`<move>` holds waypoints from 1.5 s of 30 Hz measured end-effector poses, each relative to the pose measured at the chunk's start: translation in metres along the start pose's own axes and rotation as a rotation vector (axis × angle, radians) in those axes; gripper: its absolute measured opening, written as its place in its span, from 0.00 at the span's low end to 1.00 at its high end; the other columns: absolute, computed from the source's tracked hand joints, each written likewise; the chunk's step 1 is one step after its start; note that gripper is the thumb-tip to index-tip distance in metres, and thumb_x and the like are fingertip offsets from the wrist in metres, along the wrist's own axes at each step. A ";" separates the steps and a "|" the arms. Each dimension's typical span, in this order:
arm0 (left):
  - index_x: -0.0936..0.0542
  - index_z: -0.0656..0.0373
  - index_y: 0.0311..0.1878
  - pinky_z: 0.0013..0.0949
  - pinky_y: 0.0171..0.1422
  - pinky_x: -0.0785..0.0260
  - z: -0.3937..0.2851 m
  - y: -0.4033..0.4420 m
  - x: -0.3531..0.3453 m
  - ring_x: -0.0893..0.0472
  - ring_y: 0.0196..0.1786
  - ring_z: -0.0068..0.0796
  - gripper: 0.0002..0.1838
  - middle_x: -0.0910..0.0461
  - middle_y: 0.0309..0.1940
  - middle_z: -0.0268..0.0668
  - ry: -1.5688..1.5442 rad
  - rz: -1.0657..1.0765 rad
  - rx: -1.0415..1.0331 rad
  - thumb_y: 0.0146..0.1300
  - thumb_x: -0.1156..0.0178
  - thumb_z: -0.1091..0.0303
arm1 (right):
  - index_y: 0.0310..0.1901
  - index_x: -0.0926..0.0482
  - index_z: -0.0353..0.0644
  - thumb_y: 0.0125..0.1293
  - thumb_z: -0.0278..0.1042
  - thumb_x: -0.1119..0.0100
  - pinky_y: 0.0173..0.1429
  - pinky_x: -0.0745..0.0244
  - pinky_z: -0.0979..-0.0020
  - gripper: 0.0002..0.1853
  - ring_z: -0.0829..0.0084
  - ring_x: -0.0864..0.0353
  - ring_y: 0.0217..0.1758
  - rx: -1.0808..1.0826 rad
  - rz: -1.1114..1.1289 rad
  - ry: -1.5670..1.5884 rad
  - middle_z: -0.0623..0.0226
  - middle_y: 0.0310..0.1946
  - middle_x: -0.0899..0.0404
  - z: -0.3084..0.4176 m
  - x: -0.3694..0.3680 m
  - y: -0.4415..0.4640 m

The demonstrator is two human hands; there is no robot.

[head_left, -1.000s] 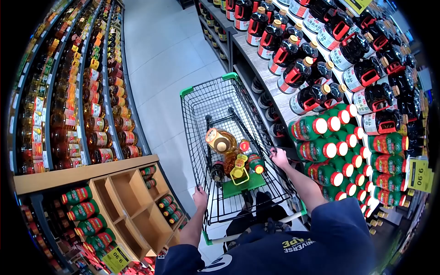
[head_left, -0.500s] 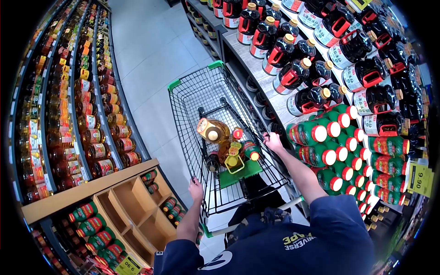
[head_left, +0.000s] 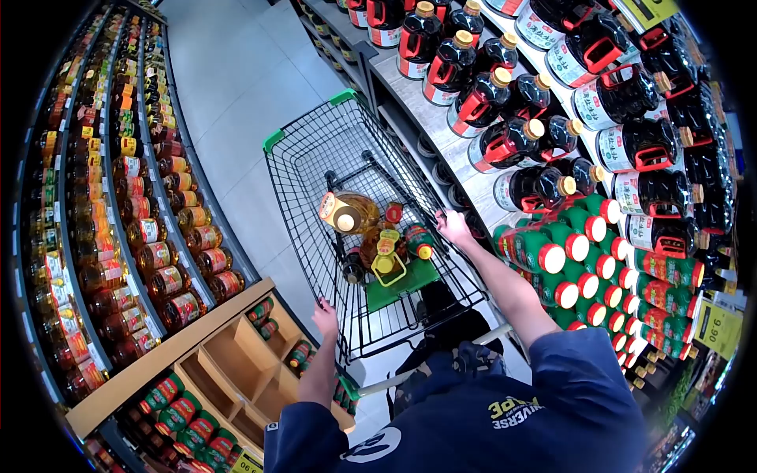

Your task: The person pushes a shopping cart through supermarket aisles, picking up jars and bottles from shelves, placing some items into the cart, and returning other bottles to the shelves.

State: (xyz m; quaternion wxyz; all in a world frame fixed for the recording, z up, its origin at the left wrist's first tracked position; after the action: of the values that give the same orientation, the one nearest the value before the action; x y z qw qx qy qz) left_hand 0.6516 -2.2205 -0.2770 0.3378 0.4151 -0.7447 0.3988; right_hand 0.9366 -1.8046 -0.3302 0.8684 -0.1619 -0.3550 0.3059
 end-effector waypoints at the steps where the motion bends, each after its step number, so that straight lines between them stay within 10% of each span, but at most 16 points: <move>1: 0.22 0.62 0.45 0.49 0.47 0.28 -0.005 0.003 0.003 0.18 0.38 0.51 0.17 0.17 0.34 0.48 0.016 0.009 0.009 0.70 0.53 0.59 | 0.39 0.23 0.34 0.63 0.20 0.50 0.35 0.22 0.68 0.06 0.68 0.17 0.28 -0.005 -0.018 -0.014 0.57 0.26 0.20 0.002 -0.001 0.002; 27: 0.22 0.61 0.42 0.51 0.37 0.27 -0.037 0.116 0.043 0.19 0.33 0.55 0.17 0.19 0.27 0.52 0.178 -0.072 0.089 0.69 0.51 0.56 | 0.43 0.22 0.37 0.63 0.21 0.51 0.34 0.23 0.68 0.09 0.70 0.18 0.26 0.010 -0.018 -0.144 0.58 0.23 0.19 0.100 -0.027 0.097; 31: 0.22 0.62 0.43 0.51 0.36 0.26 -0.044 0.142 0.048 0.19 0.33 0.57 0.17 0.20 0.26 0.54 0.175 -0.071 0.043 0.69 0.51 0.57 | 0.45 0.22 0.44 0.62 0.29 0.46 0.46 0.23 0.58 0.10 0.53 0.17 0.38 -0.042 0.066 -0.047 0.51 0.31 0.18 0.114 -0.036 0.117; 41: 0.22 0.61 0.42 0.54 0.38 0.27 -0.068 0.230 0.071 0.19 0.33 0.58 0.16 0.19 0.28 0.55 0.207 -0.117 -0.011 0.68 0.51 0.57 | 0.42 0.21 0.48 0.62 0.30 0.46 0.44 0.23 0.60 0.08 0.59 0.16 0.37 -0.048 0.022 -0.094 0.56 0.29 0.17 0.175 -0.050 0.175; 45: 0.23 0.61 0.40 0.55 0.37 0.28 -0.079 0.275 0.081 0.20 0.32 0.60 0.17 0.20 0.27 0.55 0.145 -0.111 -0.030 0.68 0.51 0.56 | 0.49 0.21 0.44 0.56 0.27 0.34 0.52 0.26 0.70 0.17 0.75 0.17 0.44 -0.051 0.159 0.342 0.68 0.37 0.14 0.189 -0.077 0.212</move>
State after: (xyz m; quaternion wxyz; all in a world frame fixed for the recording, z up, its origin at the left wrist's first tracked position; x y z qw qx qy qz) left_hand 0.3863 -2.0866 -0.2603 0.4186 0.4205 -0.7001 0.3973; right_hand 0.6702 -1.6809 -0.3440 0.8849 -0.2609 -0.1958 0.3324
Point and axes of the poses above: each hand's wrist, its own y-axis towards the middle knuckle, its own x-axis out of the back of the hand, z = x × y, the point moved 10 cm from there along y, towards the middle knuckle
